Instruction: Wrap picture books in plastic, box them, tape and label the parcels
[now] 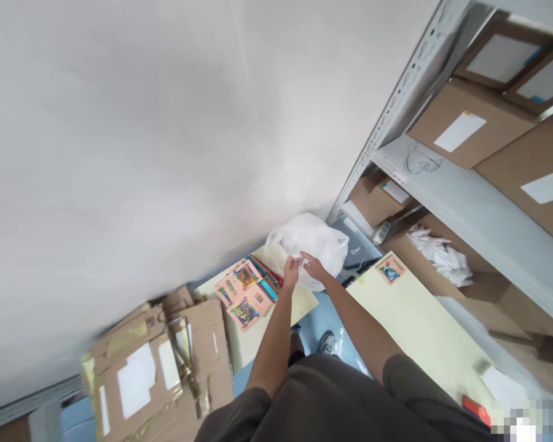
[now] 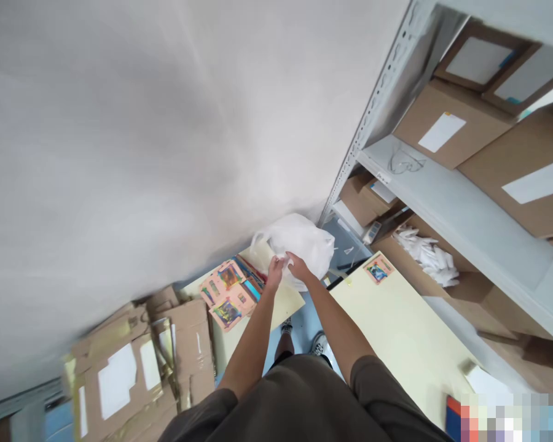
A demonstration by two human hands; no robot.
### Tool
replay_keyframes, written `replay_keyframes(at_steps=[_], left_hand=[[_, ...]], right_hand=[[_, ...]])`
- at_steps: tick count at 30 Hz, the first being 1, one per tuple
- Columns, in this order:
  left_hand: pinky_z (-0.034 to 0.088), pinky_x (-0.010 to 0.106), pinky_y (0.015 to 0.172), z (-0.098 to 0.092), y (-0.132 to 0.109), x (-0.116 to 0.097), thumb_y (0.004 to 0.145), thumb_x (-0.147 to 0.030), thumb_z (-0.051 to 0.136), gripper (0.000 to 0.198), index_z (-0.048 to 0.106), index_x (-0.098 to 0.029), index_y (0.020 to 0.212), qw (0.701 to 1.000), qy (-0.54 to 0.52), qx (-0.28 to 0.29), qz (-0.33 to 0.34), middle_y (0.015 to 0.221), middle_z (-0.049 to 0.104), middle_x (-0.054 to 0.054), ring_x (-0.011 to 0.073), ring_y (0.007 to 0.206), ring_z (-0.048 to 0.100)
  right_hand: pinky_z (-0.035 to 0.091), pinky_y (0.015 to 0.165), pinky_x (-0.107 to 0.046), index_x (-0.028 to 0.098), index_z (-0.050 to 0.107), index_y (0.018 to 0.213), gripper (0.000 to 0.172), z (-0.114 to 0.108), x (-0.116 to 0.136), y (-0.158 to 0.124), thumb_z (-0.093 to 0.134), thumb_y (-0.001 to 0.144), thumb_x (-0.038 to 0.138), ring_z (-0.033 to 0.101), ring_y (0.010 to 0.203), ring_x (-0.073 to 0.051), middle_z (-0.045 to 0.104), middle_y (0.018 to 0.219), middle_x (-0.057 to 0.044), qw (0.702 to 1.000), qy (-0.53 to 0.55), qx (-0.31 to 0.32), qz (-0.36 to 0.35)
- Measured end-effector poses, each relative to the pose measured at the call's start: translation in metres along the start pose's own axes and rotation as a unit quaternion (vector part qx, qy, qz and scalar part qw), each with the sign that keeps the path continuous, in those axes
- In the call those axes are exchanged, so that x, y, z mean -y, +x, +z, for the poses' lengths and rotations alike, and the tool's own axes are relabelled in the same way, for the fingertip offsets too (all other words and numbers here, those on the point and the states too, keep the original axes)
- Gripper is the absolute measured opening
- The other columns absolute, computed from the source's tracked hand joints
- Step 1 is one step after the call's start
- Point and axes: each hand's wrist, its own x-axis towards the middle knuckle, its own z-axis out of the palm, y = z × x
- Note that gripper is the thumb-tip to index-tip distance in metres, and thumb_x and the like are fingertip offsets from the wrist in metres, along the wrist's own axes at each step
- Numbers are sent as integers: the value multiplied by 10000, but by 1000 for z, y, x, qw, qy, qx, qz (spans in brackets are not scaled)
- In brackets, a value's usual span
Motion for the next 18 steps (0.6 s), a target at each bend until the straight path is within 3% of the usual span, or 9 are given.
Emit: replay_keyframes(at_steps=[3,5,7,9,12,15,18], left_hand=[[553,316,855,-36,-14,-31,1004,-640,541,449,631,-203,1056,1000,-20,-9,4,909,698,31,180,871,670],[564,335,876,-47,-20,-58,970,-667,597,496,676,-195,1100,999,-27,38,28,950,737,51,196,908,692],[566,357,922,-49,-25,-85,920,-658,685,517,726,-185,1126,990,-33,121,67,1006,772,78,221,979,711],[564,374,959,-45,-28,-110,891,-623,741,514,762,-174,1141,977,-39,186,97,1058,794,114,247,1041,722],[576,400,971,-34,-30,-140,922,-554,711,479,772,-163,1192,976,-8,180,124,1159,794,158,266,1076,733],[571,436,1030,-18,-32,-163,915,-404,698,523,691,-199,1396,965,112,134,193,1450,683,163,290,1238,686],[435,500,1218,5,-35,-186,813,-238,745,769,569,-236,1562,906,279,140,287,1682,475,125,346,1546,430]], right_hand=[[508,1181,-496,213,664,1442,622,10,33,-14,687,821,229,638,1378,-296,655,1518,-136,998,31,-26,-50],[548,1113,-478,217,675,1404,628,5,53,-25,764,790,316,682,1276,-297,686,1463,-136,995,56,-61,-63],[588,1013,-442,214,698,1337,559,-9,69,-37,751,811,395,714,1152,-280,732,1367,-123,989,90,-97,-69],[602,920,-407,210,739,1192,408,-32,81,-49,673,856,432,720,1021,-262,786,1190,-95,981,114,-136,-73],[590,845,-384,220,750,982,278,-76,90,-69,603,837,405,690,869,-248,792,933,-50,969,124,-205,-64],[578,865,-380,233,765,984,301,-125,95,-97,609,763,367,696,911,-259,799,953,-38,954,156,-244,-76],[576,865,-373,238,784,986,328,-168,99,-133,640,713,352,706,940,-264,806,983,-32,939,208,-258,-89]])
